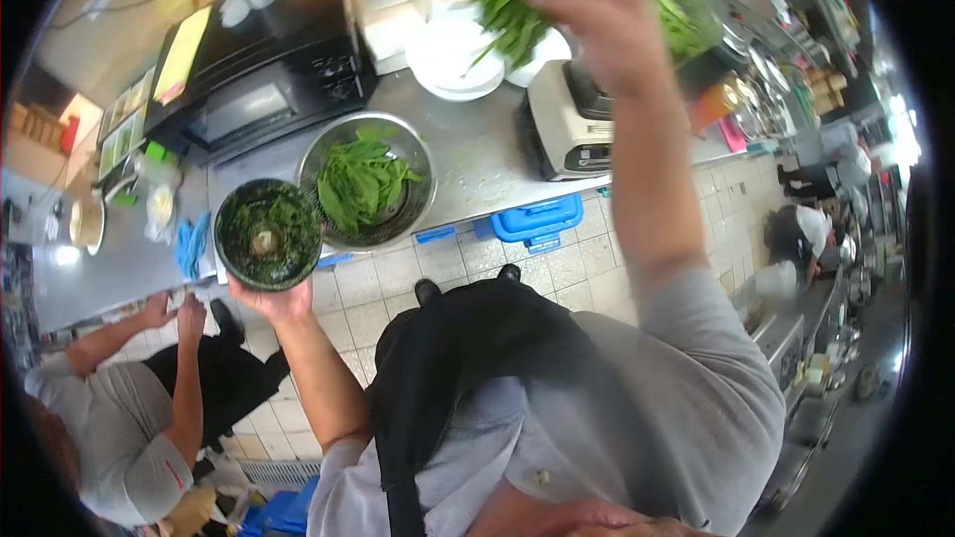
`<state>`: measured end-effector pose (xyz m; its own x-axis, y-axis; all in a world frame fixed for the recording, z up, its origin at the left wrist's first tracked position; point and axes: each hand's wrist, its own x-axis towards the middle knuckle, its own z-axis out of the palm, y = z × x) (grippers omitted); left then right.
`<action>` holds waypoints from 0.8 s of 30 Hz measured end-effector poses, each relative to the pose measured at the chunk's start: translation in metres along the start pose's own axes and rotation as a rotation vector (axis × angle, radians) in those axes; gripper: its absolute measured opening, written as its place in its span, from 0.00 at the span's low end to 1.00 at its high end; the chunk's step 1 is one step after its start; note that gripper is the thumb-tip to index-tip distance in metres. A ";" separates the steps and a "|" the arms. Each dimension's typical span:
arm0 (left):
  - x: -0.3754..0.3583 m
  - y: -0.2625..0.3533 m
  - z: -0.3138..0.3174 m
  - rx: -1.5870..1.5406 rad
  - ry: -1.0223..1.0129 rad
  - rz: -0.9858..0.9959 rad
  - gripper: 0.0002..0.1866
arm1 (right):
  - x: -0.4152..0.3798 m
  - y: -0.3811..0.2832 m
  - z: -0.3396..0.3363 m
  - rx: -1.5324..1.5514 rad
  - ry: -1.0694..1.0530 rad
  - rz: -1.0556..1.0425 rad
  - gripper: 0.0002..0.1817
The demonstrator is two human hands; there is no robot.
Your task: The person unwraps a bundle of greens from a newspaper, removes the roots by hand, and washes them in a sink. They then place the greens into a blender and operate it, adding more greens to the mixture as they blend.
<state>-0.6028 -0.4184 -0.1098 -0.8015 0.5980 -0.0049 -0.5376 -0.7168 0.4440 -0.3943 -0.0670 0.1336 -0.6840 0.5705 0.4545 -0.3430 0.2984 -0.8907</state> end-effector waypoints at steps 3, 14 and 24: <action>0.000 -0.001 0.002 -0.003 0.022 -0.008 0.47 | 0.009 -0.074 -0.041 -0.277 0.154 -0.089 0.18; 0.007 -0.021 0.009 -0.068 -0.105 -0.122 0.43 | 0.013 -0.044 -0.208 -1.167 0.237 0.263 0.23; 0.007 -0.032 0.013 -0.039 -0.112 -0.111 0.43 | 0.055 -0.039 -0.219 -1.806 -0.262 0.432 0.21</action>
<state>-0.5877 -0.3870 -0.1125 -0.7037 0.7089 0.0485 -0.6326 -0.6561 0.4114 -0.2778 0.1202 0.1949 -0.6552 0.7529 0.0617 0.7431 0.6277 0.2318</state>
